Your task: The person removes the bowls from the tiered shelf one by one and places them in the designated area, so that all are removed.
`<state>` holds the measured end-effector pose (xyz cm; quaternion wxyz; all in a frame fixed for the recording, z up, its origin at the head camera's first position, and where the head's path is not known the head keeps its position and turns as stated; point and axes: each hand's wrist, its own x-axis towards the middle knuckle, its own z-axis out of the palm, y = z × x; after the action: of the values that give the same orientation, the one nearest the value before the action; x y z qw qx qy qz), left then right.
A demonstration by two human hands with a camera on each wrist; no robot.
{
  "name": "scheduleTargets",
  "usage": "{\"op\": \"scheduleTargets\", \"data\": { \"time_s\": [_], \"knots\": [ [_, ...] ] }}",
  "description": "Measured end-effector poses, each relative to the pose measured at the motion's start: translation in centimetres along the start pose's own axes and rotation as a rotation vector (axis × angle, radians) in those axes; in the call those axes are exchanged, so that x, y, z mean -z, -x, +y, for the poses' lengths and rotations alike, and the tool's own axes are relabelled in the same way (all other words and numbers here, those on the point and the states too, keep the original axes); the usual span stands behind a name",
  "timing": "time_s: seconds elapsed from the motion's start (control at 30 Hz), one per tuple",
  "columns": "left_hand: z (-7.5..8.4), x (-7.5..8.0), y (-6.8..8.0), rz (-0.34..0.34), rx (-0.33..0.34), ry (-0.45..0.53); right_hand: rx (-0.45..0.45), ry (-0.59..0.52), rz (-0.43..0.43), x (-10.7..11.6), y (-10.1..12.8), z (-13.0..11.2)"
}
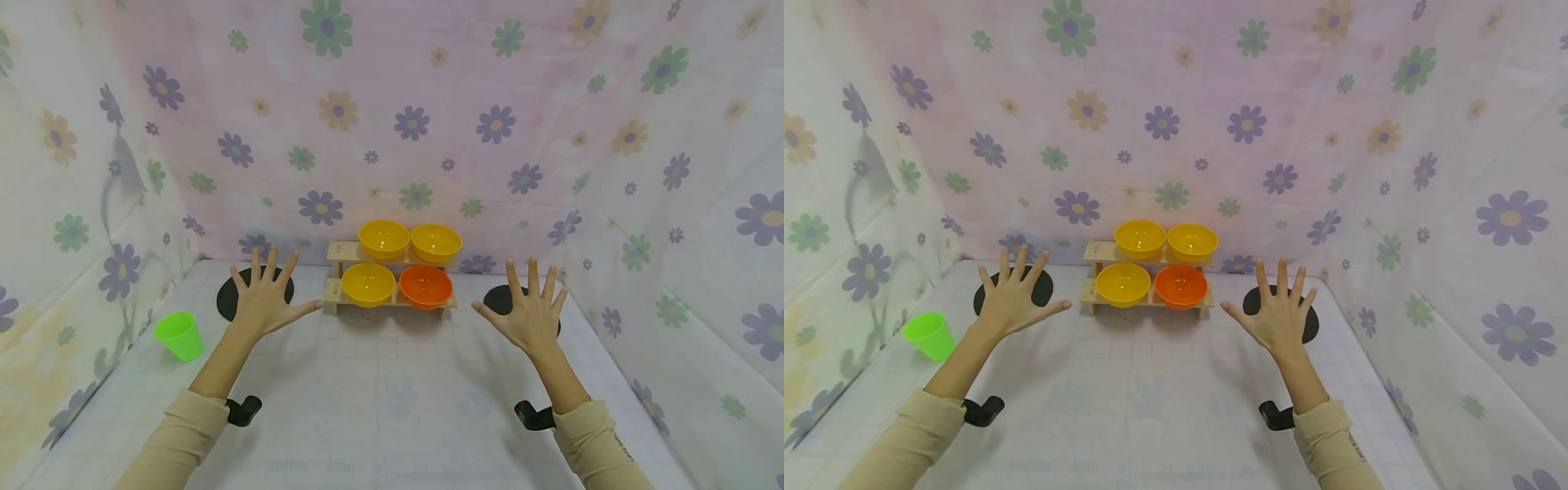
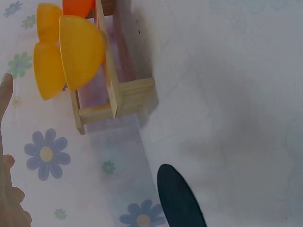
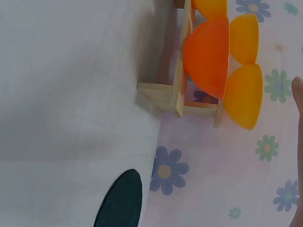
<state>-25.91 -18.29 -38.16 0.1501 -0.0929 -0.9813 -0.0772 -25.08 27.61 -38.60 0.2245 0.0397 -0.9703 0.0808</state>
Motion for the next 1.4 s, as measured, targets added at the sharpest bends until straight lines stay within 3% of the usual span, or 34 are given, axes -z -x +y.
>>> {"op": "scheduleTargets", "data": {
  "time_s": [0.43, 0.63, 0.73, 0.93, 1.03, 1.13, 1.27, 1.4],
  "knots": [
    [0.1, -0.3, -0.2, -0.010, -0.006, 0.000, 0.008, -0.025, -0.022, -0.3, 0.2, -0.5],
    [0.2, -0.4, -0.3, -0.054, 0.001, 0.033, 0.037, -0.051, -0.010, -0.8, 0.0, -0.9],
    [0.3, -0.7, -0.4, -0.064, 0.001, 0.062, 0.038, -0.127, -0.023, -1.2, -0.1, -1.2],
    [0.5, -2.7, -0.9, 0.017, -0.020, 0.129, 0.033, -0.404, -0.101, -2.6, -0.8, -1.9],
    [0.6, -3.8, -1.0, 0.016, 0.007, 0.223, 0.045, -0.577, -0.147, -3.6, -1.2, -2.1],
    [0.8, -4.9, -1.1, 0.026, 0.027, 0.380, 0.052, -0.706, -0.183, -4.6, -1.4, -2.4],
    [0.9, -6.7, -1.5, 0.044, 0.023, 0.619, 0.014, -0.817, -0.262, -5.7, -1.6, -2.7],
    [1.2, -8.3, -2.1, -0.003, 0.069, 0.820, -0.014, -0.921, -0.332, -6.0, -1.7, -3.5]
  ]
}}
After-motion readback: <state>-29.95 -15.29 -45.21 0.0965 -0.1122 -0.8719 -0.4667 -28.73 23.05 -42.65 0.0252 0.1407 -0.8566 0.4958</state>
